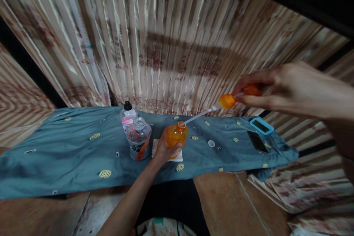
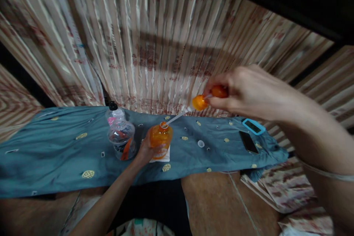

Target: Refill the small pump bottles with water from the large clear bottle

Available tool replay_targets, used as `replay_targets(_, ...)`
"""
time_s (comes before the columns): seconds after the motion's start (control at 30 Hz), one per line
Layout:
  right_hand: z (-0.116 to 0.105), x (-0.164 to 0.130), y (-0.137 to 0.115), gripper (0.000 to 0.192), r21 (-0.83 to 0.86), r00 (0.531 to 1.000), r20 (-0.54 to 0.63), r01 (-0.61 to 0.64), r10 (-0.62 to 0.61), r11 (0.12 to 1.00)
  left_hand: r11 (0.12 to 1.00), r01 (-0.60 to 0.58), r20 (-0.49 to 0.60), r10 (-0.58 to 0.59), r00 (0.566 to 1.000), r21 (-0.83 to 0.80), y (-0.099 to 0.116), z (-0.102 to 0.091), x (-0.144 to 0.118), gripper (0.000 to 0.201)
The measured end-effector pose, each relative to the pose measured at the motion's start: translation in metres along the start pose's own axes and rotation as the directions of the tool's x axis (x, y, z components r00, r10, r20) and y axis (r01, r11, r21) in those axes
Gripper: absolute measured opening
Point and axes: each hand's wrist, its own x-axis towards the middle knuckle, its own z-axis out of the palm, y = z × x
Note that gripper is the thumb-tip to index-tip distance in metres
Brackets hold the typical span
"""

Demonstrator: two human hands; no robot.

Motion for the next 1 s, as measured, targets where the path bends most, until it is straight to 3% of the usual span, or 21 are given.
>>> replay_targets(0.1, 0.050, 0.023, -0.021, 0.028, -0.297, 0.961, 0.195, 0.249, -0.197, 0.922, 1.000, 0.007, -0.006, -0.007, 1.000, -0.020, 0.003, 0.000, -0.001, 0.079)
replay_targets(0.2, 0.094, 0.037, -0.011, 0.017, -0.401, 0.841, 0.462, 0.482, -0.282, 0.779, 0.998, -0.010, -0.018, 0.009, 1.000, -0.066, 0.007, 0.001, -0.002, 0.075)
replay_targets(0.3, 0.121, 0.045, 0.002, 0.020, -0.475, 0.778, 0.575, 0.570, -0.254, 0.670, 0.994, -0.038, -0.030, 0.036, 0.999, -0.099, 0.010, 0.003, -0.003, 0.074)
replay_targets(0.43, 0.133, 0.054, 0.007, 0.023, -0.512, 0.752, 0.621, 0.601, -0.219, 0.614, 0.990, -0.054, -0.033, 0.050, 0.998, -0.128, 0.008, 0.005, -0.003, 0.075)
replay_targets(0.67, 0.137, 0.062, 0.009, 0.018, -0.439, 0.737, 0.630, 0.596, -0.242, 0.673, 0.990, -0.066, -0.016, 0.065, 0.998, -0.123, -0.003, 0.004, -0.002, 0.073)
replay_targets(0.73, 0.134, 0.064, 0.015, 0.034, -0.376, 0.748, 0.605, 0.570, -0.272, 0.730, 0.991, -0.058, -0.009, 0.058, 0.998, -0.124, -0.006, 0.003, -0.002, 0.075)
replay_targets(0.83, 0.124, 0.068, 0.041, 0.091, -0.211, 0.786, 0.528, 0.490, -0.323, 0.846, 0.990, -0.082, 0.012, 0.084, 0.996, -0.115, -0.009, 0.002, -0.002, 0.077)
replay_targets(0.9, 0.119, 0.068, 0.071, 0.116, -0.049, 0.826, 0.448, 0.405, -0.343, 0.913, 0.990, -0.105, 0.012, 0.107, 0.994, -0.099, -0.011, 0.001, -0.002, 0.077)
replay_targets(1.0, 0.126, 0.063, 0.119, 0.112, 0.209, 0.863, 0.373, 0.279, -0.340, 0.937, 0.989, -0.115, 0.004, 0.116, 0.993, -0.090, -0.014, 0.001, -0.001, 0.078)
